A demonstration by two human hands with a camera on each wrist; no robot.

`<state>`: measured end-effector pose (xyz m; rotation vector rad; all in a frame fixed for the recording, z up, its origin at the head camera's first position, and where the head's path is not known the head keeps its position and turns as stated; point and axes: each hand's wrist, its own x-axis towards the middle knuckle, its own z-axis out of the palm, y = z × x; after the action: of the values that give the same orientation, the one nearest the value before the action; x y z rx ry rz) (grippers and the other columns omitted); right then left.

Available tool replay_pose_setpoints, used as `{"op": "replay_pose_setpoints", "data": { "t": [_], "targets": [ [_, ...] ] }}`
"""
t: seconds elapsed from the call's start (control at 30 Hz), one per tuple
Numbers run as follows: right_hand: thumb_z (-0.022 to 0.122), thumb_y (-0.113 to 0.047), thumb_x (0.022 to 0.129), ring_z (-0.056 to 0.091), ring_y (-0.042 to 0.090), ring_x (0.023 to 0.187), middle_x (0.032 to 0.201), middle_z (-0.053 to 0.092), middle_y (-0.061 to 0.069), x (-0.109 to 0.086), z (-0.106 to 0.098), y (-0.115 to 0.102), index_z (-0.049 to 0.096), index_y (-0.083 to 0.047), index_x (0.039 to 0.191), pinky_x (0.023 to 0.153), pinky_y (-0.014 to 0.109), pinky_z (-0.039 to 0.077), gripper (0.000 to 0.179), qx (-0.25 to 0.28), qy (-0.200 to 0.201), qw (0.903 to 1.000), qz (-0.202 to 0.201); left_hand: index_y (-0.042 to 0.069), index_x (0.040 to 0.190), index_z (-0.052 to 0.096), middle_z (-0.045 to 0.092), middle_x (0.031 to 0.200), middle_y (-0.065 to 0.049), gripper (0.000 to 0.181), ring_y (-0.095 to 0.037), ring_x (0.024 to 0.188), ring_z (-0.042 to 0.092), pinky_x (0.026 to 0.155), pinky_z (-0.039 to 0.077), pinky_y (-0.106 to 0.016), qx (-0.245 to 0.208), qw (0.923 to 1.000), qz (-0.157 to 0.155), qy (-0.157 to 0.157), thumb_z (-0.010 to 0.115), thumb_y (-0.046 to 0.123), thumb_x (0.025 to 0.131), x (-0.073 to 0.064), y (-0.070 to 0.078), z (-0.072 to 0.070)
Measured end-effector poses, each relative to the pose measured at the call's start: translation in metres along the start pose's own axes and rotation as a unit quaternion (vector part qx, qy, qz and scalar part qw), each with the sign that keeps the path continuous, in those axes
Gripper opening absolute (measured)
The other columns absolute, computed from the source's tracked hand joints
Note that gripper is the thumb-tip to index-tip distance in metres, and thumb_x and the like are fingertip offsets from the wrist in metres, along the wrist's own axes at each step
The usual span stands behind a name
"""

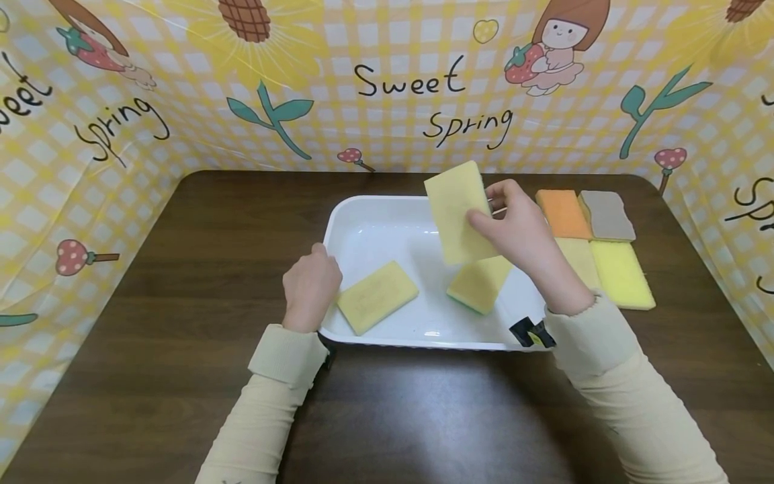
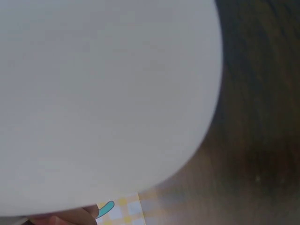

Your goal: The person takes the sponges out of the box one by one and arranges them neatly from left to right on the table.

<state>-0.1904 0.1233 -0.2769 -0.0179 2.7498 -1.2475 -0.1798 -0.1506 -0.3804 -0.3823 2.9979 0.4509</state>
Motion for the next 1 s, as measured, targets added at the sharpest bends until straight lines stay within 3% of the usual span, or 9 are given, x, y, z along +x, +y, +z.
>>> {"op": "replay_pose_setpoints", "data": {
  "t": [0.53, 1.0],
  "targets": [
    [0.052, -0.025, 0.092, 0.054, 0.034, 0.113, 0.124, 0.051, 0.022, -0.004, -0.013, 0.011, 0.040, 0.003, 0.131, 0.085, 0.040, 0.048, 0.049, 0.019, 0.012, 0.9997, -0.006, -0.007, 0.112, 0.051, 0.062, 0.078, -0.021, 0.034, -0.026, 0.060, 0.057, 0.050, 0.045, -0.037, 0.001, 1.0000, -0.002, -0.006, 0.033, 0.019, 0.100, 0.000, 0.000, -0.001],
    [0.051, -0.024, 0.092, 0.055, 0.031, 0.105, 0.121, 0.054, 0.021, -0.008, -0.026, 0.025, 0.041, 0.003, 0.131, 0.073, 0.025, 0.044, 0.048, -0.003, 0.030, 0.9995, 0.000, -0.006, 0.110, 0.051, 0.062, 0.077, -0.021, 0.033, -0.025, 0.059, 0.056, 0.049, 0.044, -0.036, 0.000, 1.0000, -0.003, -0.007, 0.033, 0.019, 0.100, 0.000, 0.000, -0.001]
  ]
}}
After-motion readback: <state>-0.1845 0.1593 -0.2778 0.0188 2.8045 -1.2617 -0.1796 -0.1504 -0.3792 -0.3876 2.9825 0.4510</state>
